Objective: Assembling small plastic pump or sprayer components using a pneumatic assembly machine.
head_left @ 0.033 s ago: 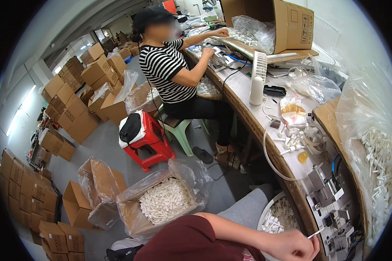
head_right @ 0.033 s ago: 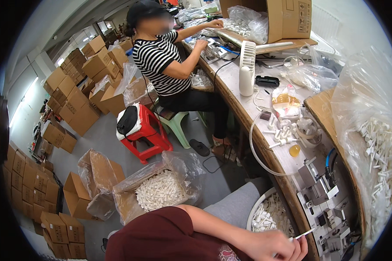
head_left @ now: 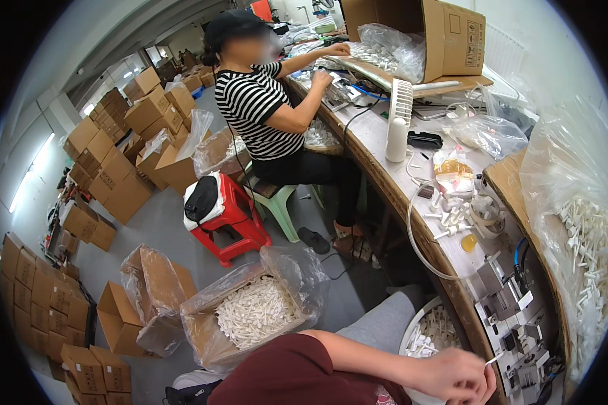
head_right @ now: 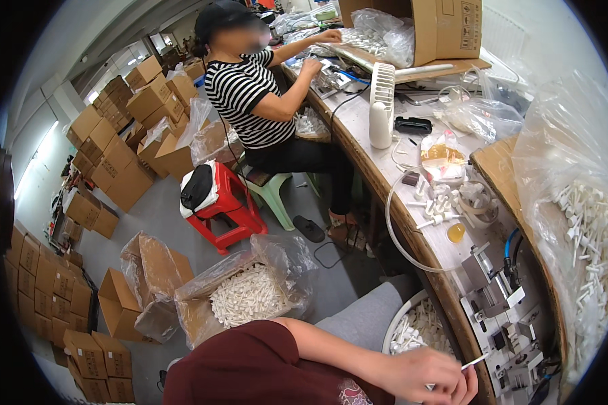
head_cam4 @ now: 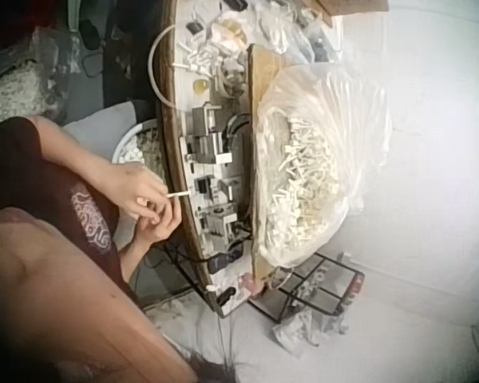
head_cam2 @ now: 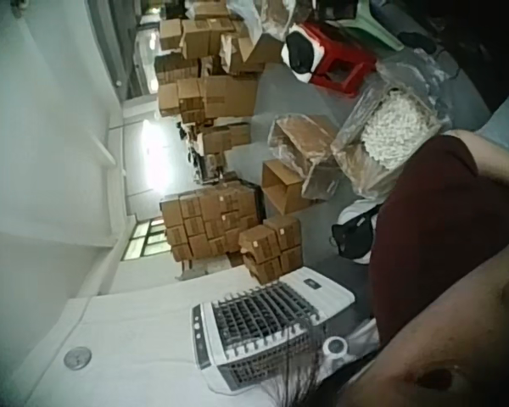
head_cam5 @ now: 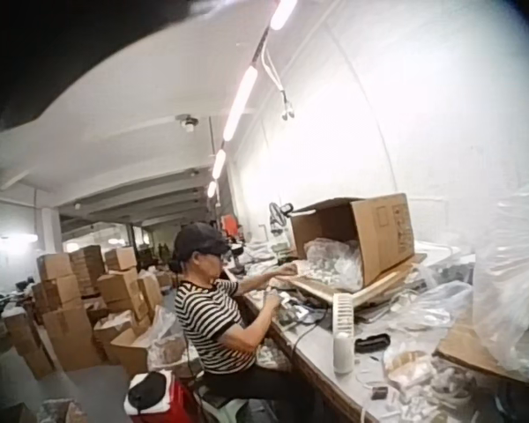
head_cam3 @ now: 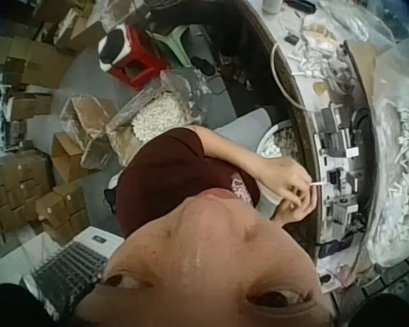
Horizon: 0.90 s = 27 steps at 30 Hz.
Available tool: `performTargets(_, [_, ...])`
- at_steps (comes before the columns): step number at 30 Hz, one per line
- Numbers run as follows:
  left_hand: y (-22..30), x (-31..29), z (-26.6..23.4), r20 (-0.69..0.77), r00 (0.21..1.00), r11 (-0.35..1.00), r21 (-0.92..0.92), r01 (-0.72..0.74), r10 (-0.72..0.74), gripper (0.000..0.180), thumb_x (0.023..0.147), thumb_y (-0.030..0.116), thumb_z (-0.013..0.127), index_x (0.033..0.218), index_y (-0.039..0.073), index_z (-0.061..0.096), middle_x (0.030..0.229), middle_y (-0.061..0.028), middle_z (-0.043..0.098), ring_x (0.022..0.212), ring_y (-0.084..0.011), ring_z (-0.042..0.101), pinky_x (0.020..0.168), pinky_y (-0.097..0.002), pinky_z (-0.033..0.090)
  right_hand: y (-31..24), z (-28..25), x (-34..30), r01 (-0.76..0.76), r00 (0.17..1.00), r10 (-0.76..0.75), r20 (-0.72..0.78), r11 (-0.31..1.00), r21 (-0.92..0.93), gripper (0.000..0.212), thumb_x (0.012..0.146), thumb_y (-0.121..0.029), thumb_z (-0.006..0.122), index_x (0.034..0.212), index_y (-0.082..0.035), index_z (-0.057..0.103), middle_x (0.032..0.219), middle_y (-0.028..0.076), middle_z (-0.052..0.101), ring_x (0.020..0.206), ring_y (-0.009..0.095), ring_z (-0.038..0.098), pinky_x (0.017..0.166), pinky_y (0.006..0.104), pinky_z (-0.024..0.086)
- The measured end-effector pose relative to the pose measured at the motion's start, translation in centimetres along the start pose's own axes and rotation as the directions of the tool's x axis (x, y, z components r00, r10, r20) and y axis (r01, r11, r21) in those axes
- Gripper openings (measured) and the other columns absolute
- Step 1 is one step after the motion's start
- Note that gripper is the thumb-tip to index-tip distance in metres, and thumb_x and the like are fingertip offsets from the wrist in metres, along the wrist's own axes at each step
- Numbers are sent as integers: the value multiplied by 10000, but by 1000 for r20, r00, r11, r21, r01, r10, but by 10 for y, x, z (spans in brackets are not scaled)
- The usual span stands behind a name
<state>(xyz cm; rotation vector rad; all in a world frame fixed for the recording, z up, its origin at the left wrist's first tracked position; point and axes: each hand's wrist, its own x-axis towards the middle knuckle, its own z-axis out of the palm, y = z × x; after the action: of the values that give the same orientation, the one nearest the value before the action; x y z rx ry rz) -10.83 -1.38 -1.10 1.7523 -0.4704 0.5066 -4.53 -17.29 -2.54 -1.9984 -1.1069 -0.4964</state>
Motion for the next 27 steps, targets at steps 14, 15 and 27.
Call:
performTargets(14, [-1,14,-5,-46,960,957,-105,270,-276,376,829,16,724,1198,8,655,1142,-143,666,951,-228,672,810,-316,551,-5,-10,6,-102,988,103,-112,995,17,323,675,-73,791,976,-37,680,1099,159,651,934,323,639,800,400,514])
performTargets(15, [-3,15,-4,-63,966,968,-29,251,-252,373,808,10,744,1173,5,669,1113,-140,678,924,-223,679,801,-310,555,-4,-11,6,-103,989,105,-106,994,28,330,668,-65,794,979,-43,684,1110,151,657,955,311,647,810,396,520])
performTargets(27, [-11,22,-5,-27,973,961,150,232,-231,339,711,-52,805,1034,-21,707,1033,-148,677,919,-194,678,748,-288,590,8,-27,-3,-164,957,166,-237,986,30,318,717,-67,796,1015,-46,688,1113,124,658,858,268,660,707,338,532])
